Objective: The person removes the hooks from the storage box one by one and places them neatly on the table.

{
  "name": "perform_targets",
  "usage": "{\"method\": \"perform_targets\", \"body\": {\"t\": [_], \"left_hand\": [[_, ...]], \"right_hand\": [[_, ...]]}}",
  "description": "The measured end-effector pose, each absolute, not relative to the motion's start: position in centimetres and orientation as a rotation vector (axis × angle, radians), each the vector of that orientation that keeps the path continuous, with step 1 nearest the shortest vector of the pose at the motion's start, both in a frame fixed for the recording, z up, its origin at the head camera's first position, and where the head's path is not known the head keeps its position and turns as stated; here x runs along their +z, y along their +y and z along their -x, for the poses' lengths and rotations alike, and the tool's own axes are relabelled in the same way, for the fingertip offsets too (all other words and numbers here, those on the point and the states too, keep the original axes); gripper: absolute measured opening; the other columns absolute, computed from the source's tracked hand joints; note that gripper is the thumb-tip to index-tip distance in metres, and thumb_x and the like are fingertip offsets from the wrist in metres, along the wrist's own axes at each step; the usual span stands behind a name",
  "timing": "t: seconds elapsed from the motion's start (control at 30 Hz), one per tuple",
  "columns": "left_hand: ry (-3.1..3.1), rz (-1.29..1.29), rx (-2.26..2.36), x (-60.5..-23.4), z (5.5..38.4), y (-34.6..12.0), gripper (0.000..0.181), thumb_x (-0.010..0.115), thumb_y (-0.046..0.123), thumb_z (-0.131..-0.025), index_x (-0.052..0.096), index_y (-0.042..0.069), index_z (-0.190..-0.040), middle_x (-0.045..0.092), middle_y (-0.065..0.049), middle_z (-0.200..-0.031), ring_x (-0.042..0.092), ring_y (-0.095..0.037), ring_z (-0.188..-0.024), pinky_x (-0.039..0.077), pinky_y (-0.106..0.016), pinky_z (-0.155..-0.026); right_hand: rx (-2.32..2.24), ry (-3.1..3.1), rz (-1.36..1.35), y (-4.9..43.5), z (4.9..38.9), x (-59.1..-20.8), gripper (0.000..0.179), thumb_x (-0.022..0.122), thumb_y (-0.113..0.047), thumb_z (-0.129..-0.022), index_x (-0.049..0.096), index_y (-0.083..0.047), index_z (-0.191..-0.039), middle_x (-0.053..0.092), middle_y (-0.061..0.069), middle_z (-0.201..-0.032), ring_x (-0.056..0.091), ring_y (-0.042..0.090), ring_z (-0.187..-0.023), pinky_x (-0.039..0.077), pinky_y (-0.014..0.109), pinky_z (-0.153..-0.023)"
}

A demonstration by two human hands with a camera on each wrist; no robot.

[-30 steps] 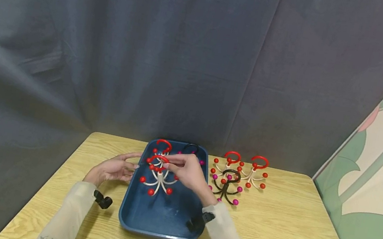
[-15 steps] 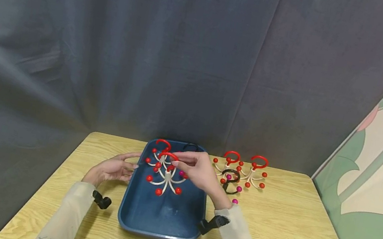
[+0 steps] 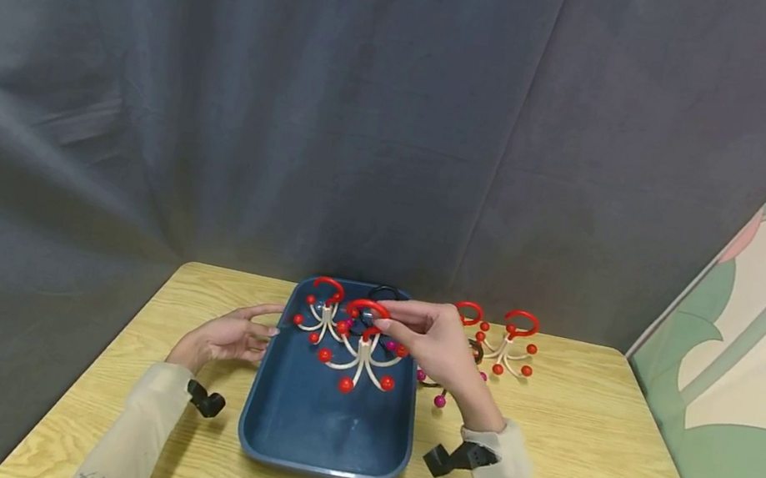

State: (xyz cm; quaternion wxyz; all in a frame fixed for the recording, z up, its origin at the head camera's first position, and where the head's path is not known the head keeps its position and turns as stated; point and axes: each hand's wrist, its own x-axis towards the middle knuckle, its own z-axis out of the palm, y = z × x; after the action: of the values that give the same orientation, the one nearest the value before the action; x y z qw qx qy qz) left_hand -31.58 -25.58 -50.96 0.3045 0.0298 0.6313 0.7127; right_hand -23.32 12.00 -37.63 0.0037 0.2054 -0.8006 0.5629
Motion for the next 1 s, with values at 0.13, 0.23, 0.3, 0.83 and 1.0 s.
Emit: {"method": "perform_targets", "body": {"t": [0.13, 0.23, 0.3, 0.83, 1.0], "left_hand": [[1.665, -0.08, 1.889, -51.0, 31.6, -25.5, 0.07, 0.054, 0.004, -0.107, 0.021, 0.014, -0.168, 0.073, 0.0, -0.095, 0.067, -0.01, -0.076, 0.059, -0.027, -0.07], [1.664, -0.082, 1.894, -50.9, 31.6, -25.5, 0.07, 0.055, 0.004, -0.107, 0.021, 0.014, -0.168, 0.073, 0.0, -0.095, 0.068, -0.01, -0.076, 0.059, -0.026, -0.07], [1.667, -0.085, 1.895, -50.9, 31.6, -25.5, 0.07, 0.055, 0.004, -0.107, 0.022, 0.014, -0.168, 0.073, 0.0, -0.095, 0.068, -0.01, -0.076, 0.06, -0.026, -0.07], [1.68, -0.091, 1.887, -51.3, 31.8, -25.6, 0.069, 0.054, 0.004, -0.108, 0.022, 0.015, -0.168, 0.073, 0.002, -0.093, 0.068, -0.009, -0.077, 0.059, -0.026, -0.071], [1.682, -0.087, 1.884, -51.3, 31.8, -25.7, 0.069, 0.054, 0.004, -0.108, 0.022, 0.015, -0.168, 0.073, 0.001, -0.094, 0.067, -0.009, -0.078, 0.059, -0.027, -0.072]], "right_hand": [[1.757, -2.477, -0.626, 13.4, 22.9, -37.1, 0.03, 0.083, -0.019, -0.091, 0.08, -0.012, -0.12, 0.083, 0.008, -0.105, 0.08, 0.016, -0.087, 0.054, 0.027, -0.061], [1.724, -2.447, -0.625, 14.7, 22.7, -36.9, 0.03, 0.083, -0.018, -0.091, 0.08, -0.009, -0.12, 0.083, 0.01, -0.104, 0.08, 0.013, -0.084, 0.045, 0.021, -0.056], [1.692, -2.442, -0.605, 15.5, 22.6, -36.7, 0.03, 0.084, -0.019, -0.091, 0.08, -0.011, -0.12, 0.083, 0.01, -0.104, 0.081, 0.012, -0.09, 0.054, 0.021, -0.065], [1.622, -2.398, -0.463, 21.9, 20.8, -35.6, 0.034, 0.08, -0.019, -0.094, 0.077, -0.003, -0.124, 0.082, -0.008, -0.103, 0.079, 0.007, -0.088, 0.057, 0.017, -0.067], [1.599, -2.38, -0.422, 23.6, 20.3, -35.7, 0.036, 0.079, -0.017, -0.095, 0.075, 0.0, -0.127, 0.08, -0.02, -0.1, 0.078, 0.002, -0.088, 0.059, 0.016, -0.073]]}}
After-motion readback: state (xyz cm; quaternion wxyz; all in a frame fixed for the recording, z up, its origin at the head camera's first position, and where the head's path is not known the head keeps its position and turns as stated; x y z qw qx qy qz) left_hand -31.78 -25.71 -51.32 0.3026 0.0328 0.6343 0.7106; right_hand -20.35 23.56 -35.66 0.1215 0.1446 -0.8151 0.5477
